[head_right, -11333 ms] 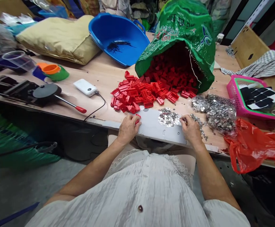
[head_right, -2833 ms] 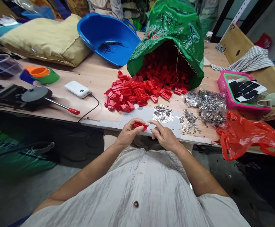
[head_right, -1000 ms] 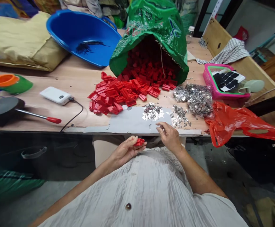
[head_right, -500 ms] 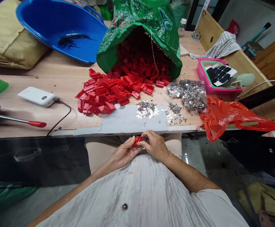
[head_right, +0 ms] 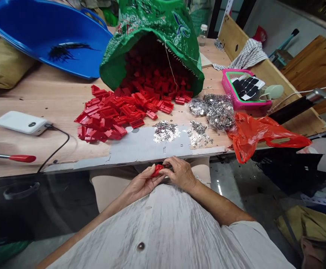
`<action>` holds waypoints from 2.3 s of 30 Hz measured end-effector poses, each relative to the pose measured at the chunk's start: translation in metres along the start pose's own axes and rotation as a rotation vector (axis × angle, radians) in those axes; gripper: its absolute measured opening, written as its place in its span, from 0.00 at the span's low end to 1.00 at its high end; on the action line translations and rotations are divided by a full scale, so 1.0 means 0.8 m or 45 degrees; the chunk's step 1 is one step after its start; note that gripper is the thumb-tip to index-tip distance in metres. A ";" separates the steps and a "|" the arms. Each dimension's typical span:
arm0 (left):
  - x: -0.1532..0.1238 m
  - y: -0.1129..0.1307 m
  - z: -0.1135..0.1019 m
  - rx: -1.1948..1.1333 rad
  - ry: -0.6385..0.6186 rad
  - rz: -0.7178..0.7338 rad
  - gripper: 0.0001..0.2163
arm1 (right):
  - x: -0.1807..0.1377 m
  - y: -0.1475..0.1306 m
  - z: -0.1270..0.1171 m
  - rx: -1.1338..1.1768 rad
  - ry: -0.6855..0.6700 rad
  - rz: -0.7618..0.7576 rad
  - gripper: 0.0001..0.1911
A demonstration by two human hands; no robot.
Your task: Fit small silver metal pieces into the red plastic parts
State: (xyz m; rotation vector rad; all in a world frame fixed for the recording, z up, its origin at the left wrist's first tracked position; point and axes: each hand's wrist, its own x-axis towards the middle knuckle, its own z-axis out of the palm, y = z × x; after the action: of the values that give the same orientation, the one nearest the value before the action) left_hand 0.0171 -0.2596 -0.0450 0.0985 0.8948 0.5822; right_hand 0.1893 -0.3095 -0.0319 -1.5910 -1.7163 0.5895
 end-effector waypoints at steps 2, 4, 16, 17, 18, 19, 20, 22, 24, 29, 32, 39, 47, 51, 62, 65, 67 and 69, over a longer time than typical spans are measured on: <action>0.010 0.005 -0.007 0.062 0.109 -0.034 0.04 | 0.002 0.014 -0.021 -0.032 0.094 0.049 0.07; 0.023 0.009 -0.014 0.138 0.224 -0.053 0.03 | 0.003 0.034 -0.049 -0.139 0.241 0.138 0.08; 0.021 0.017 -0.017 0.483 0.102 -0.024 0.06 | -0.008 0.112 -0.104 -0.788 0.309 0.377 0.12; 0.011 0.023 -0.013 0.595 -0.028 -0.029 0.08 | -0.007 0.114 -0.104 -0.799 0.318 0.362 0.13; 0.002 0.031 -0.010 0.709 -0.139 -0.004 0.10 | -0.007 0.116 -0.104 -0.804 0.331 0.342 0.13; -0.006 0.042 -0.006 0.824 -0.211 0.063 0.12 | -0.007 0.118 -0.105 -0.798 0.339 0.317 0.14; -0.012 0.056 -0.003 0.936 -0.232 0.188 0.12 | -0.007 0.119 -0.106 -0.782 0.346 0.290 0.15; -0.019 0.089 0.001 1.216 -0.082 0.573 0.11 | -0.006 0.120 -0.108 -0.741 0.365 0.256 0.15; -0.017 0.126 0.000 1.548 0.314 1.142 0.11 | -0.007 0.118 -0.110 -0.721 0.399 0.273 0.15; 0.009 0.189 -0.017 2.101 0.964 1.619 0.22 | -0.009 0.110 -0.110 -0.778 0.441 0.411 0.18; 0.019 0.198 -0.025 2.154 0.918 1.579 0.16 | -0.009 0.105 -0.112 -0.683 0.455 0.393 0.18; -0.009 0.172 -0.017 1.058 0.480 1.293 0.12 | 0.010 0.075 -0.110 -0.308 0.583 0.399 0.16; -0.033 0.104 0.028 0.058 0.032 0.608 0.09 | 0.051 -0.023 -0.040 0.222 0.155 0.072 0.09; -0.039 0.084 0.042 0.027 -0.061 0.455 0.11 | 0.065 -0.051 -0.011 0.265 0.036 -0.094 0.06; -0.050 0.074 0.041 0.066 -0.333 0.130 0.11 | 0.076 -0.048 -0.014 0.242 0.017 -0.080 0.06; -0.048 0.075 0.040 0.034 -0.292 0.087 0.07 | 0.076 -0.043 -0.018 0.186 0.091 -0.123 0.06; -0.047 0.075 0.041 0.018 -0.254 0.054 0.06 | 0.076 -0.041 -0.021 0.151 0.135 -0.199 0.05; -0.048 0.075 0.043 0.003 -0.228 0.050 0.06 | 0.077 -0.041 -0.025 0.135 0.144 -0.299 0.05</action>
State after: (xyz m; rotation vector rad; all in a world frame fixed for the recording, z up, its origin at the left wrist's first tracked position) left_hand -0.0019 -0.2236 0.0232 0.1678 0.7214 0.5988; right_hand 0.1840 -0.2563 0.0169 -1.3010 -1.7259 0.4566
